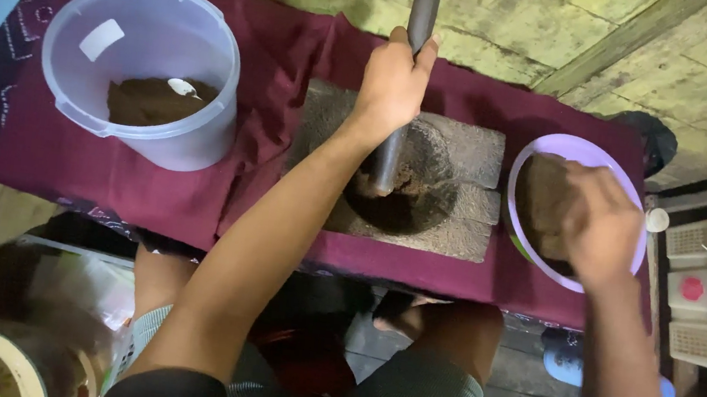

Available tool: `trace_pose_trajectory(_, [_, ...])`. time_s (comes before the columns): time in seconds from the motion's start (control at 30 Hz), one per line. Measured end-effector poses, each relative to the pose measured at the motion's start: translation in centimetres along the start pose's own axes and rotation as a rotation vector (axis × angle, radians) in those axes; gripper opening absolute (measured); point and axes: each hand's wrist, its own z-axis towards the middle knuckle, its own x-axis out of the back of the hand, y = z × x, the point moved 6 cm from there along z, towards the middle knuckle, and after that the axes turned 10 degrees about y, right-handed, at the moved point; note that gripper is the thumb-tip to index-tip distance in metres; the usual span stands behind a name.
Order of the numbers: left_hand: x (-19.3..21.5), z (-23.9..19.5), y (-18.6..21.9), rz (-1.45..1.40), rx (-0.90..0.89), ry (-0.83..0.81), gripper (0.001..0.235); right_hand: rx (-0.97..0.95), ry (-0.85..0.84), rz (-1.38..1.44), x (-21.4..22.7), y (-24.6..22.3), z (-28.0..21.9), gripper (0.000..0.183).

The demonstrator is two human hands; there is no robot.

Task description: The person grinds a dark brown paste on a stone slab using a cylindrical stone pestle. They repeatedly scrape the paste from the slab into a purple bowl using a spoon and then continue grinding the remaining material.

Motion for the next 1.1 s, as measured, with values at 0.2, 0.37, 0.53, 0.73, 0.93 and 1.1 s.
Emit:
trace_pose_trajectory(0.2, [0.4, -0.5, 0.5, -0.046, 0.023, -0.018, 0.038, 0.364, 0.108, -0.021, -6.1, -10.1, 2.0, 0.054])
trace_pose_trajectory(0.37, [-0.2, 0.3, -0.5, 0.009, -0.054, 0.032, 0.043, 0.304, 0.134, 0.124, -6.8, -12.1, 2.4, 0.04])
trace_pose_trajectory(0.53, [-0.2, 0.4, -0.2, 0.048, -0.06, 0.045, 0.045, 0.278, 0.111, 0.249, -6.5, -12.2, 2.4, 0.028])
trace_pose_trajectory(0.73, [0.2, 0.3, 0.6, 0.068, 0.203, -0.077, 0.037, 0.286, 0.052, 0.15, -6.6, -12.8, 2.4, 0.029])
trace_pose_trajectory(0.93, [0.1, 0.6, 0.5, 0.025, 0.343, -0.129, 0.036, 0.232, 0.024, 0.185, -6.4, -12.9, 2.9, 0.023])
trace_pose_trajectory(1.1, [0.2, 0.6, 0.7, -0.032, 0.348, -0.123, 0.035, 0.214, 0.006, 0.198, -6.6, -12.6, 3.2, 0.016])
